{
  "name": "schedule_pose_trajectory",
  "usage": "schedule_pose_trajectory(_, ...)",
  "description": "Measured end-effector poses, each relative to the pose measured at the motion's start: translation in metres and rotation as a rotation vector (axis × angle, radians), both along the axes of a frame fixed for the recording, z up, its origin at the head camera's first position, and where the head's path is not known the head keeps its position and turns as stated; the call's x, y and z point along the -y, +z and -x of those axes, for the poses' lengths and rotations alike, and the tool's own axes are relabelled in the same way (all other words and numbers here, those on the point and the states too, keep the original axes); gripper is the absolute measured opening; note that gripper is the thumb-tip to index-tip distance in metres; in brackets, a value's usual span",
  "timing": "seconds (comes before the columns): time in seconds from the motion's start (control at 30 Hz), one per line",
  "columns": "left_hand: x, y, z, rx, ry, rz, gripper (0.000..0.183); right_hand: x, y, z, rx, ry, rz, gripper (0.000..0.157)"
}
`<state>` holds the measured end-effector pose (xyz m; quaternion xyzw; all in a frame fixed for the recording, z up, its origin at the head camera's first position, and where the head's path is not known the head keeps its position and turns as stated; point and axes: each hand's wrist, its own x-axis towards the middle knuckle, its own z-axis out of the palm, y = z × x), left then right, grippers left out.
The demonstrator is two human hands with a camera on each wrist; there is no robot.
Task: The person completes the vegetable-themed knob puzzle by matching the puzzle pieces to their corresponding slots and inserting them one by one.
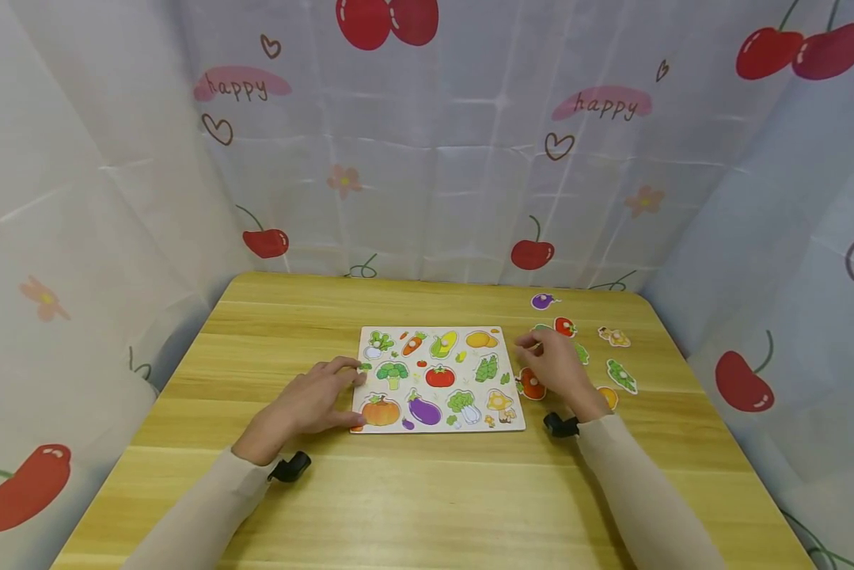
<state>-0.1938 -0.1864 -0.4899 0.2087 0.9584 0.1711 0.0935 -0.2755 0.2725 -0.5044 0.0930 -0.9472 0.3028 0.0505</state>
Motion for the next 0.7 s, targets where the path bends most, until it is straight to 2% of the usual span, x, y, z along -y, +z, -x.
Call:
schedule_pose_trajectory(0.43, 0.0, 0.001, 0.001, 0.0, -0.004, -0.001, 0.078, -0.027, 0.001, -0.021, -0.028, -0.014, -0.033, 0.02)
schedule_pose_trajectory(0.7, 0.0, 0.002, 0.0, -0.004, -0.011, -0.006, 0.077, -0.058, 0.005, -0.033, -0.031, 0.044, -0.026, 0.018)
